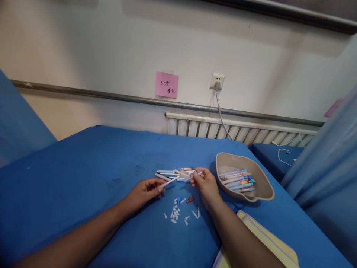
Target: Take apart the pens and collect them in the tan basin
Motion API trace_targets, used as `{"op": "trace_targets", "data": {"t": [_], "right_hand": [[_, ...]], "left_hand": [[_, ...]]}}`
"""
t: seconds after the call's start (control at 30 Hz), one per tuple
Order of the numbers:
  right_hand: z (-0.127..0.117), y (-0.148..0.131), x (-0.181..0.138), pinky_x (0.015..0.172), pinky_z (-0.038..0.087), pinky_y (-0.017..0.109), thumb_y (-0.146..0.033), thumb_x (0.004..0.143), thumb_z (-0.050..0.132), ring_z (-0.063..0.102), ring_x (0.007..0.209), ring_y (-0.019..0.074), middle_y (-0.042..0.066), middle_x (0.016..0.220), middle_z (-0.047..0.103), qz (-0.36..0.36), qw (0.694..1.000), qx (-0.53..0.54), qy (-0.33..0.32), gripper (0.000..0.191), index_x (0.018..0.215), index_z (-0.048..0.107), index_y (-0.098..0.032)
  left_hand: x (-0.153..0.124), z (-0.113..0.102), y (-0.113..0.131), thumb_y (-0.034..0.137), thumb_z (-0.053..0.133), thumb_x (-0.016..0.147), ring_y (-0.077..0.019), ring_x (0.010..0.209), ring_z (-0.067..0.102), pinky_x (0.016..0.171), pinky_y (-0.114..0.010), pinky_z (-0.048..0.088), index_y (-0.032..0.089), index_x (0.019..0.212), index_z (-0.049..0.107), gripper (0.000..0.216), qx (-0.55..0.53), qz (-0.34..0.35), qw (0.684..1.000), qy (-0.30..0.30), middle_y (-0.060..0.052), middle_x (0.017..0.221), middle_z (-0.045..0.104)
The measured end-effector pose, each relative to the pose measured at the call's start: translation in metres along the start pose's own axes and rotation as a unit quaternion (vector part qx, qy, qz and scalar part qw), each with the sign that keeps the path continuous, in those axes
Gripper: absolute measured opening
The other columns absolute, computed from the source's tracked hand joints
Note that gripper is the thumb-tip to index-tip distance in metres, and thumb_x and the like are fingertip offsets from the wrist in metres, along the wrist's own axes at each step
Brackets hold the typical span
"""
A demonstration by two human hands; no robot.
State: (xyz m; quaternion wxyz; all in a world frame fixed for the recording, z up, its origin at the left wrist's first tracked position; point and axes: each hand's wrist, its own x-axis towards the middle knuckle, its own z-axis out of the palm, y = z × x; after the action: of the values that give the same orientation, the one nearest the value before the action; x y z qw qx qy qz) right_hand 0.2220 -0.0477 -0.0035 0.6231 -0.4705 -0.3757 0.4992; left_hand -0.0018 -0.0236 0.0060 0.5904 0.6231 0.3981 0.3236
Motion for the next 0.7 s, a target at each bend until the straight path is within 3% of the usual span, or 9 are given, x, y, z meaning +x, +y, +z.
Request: {"op": "trace_targets", "data": {"t": [0.1,0.4,0.53,0.7], "right_hand": [[0.002,-0.003,-0.003,0.056,0.047,0.025,-0.038,0.061,0.075,0.058,0.061,0.0126,-0.001,0.069,0.062,0.028,0.998,0.060,-0.002,0.037,0.085,0.056,-0.017],[0.007,0.004,-0.005,0.056,0.047,0.021,-0.040,0.060,0.077,0.060,0.060,0.0107,-0.001,0.070,0.065,0.020,0.998,0.056,-0.037,0.038,0.083,0.057,-0.017],[0.012,0.004,-0.010,0.054,0.048,0.022,-0.043,0.061,0.075,0.061,0.063,0.0128,0.001,0.074,0.066,0.018,0.997,0.002,-0.073,0.039,0.084,0.056,-0.018],[0.020,0.004,-0.020,0.039,0.037,0.017,-0.050,0.064,0.070,0.062,0.060,0.0156,0.001,0.068,0.066,0.035,0.988,-0.105,-0.111,0.040,0.084,0.055,-0.019]], "left_hand": [[-0.001,0.002,-0.001,0.031,0.067,0.069,-0.0119,0.059,0.053,0.057,-0.022,0.041,0.017,0.086,0.070,0.023,0.005,0.003,1.000,-0.007,-0.001,0.071,0.064],[-0.003,0.004,0.004,0.031,0.063,0.070,-0.0128,0.064,0.052,0.060,-0.022,0.039,0.014,0.088,0.069,0.026,0.050,-0.001,0.998,-0.028,-0.001,0.073,0.063],[-0.006,0.005,0.007,0.032,0.062,0.071,-0.0117,0.061,0.050,0.057,-0.021,0.037,0.014,0.089,0.069,0.027,0.064,0.001,0.998,-0.028,0.000,0.070,0.062],[-0.008,0.005,0.004,0.034,0.060,0.074,-0.0101,0.058,0.049,0.055,-0.020,0.037,0.015,0.091,0.068,0.027,0.068,-0.004,0.997,-0.046,0.002,0.067,0.060]]}}
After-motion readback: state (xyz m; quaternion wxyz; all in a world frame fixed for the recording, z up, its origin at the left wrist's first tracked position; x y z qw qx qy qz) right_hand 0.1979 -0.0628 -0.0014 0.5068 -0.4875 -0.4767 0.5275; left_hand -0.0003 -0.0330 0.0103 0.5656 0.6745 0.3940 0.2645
